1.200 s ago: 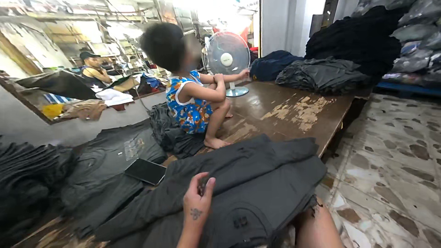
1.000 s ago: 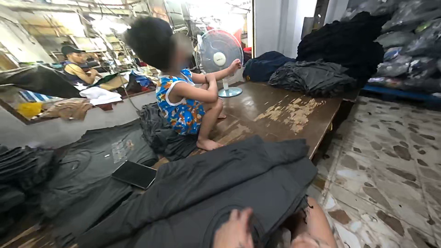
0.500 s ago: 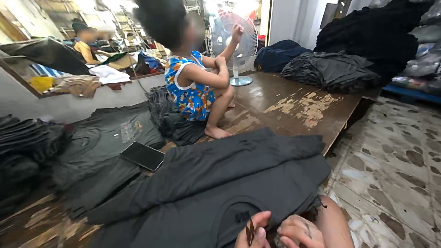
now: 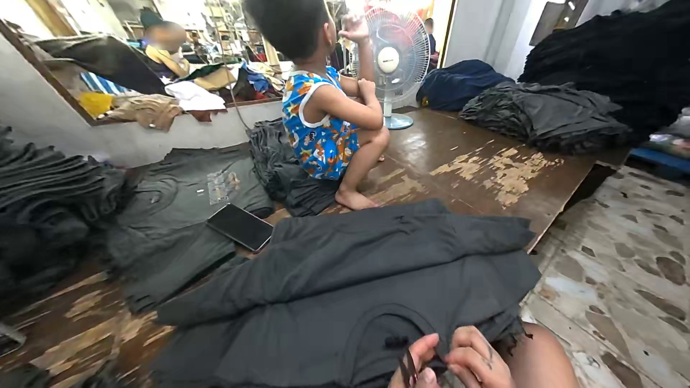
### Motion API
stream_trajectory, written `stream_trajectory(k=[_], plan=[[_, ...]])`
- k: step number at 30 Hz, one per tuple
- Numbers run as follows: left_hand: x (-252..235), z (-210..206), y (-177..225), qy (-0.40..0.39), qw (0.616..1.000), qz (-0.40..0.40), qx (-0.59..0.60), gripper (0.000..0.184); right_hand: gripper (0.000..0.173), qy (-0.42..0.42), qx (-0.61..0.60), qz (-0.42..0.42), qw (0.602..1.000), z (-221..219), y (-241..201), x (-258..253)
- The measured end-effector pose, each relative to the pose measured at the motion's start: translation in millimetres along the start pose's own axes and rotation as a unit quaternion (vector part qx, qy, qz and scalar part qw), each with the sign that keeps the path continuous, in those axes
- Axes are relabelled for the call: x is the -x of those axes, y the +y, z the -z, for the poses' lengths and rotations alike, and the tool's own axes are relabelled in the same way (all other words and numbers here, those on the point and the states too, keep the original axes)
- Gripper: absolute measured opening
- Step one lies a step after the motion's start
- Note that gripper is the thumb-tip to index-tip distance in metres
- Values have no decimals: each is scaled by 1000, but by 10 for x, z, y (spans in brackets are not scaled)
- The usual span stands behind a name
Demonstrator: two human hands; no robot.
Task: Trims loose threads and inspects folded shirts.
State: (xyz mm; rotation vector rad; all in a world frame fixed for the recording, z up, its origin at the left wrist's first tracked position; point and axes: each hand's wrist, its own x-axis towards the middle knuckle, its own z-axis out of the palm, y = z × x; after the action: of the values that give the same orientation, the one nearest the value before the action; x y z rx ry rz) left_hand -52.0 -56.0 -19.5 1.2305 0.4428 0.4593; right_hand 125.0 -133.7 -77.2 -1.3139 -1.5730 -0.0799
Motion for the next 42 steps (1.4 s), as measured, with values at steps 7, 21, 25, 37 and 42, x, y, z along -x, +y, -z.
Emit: stream_trajectory(k=[7,21,25,37,42], plan=[[-60,181,-71,-28,996,32,76,47,32,-82,-108,-34,990,275,-294,27],[-98,278,-325,-75,988,7,135,50,39,-17,-209,-247,946,51,35,159],[-63,198,-104,-55,997,32,52,53,10,-6,-291,-344,893,36,-61,122],[-40,115,103,-51,994,-47,-86,54,10,-10,-364,-317,875,97,-14,93],[-23,207,331,-4,905,-90,-417,46,14,-15,-368,-222,903,47,136,272]])
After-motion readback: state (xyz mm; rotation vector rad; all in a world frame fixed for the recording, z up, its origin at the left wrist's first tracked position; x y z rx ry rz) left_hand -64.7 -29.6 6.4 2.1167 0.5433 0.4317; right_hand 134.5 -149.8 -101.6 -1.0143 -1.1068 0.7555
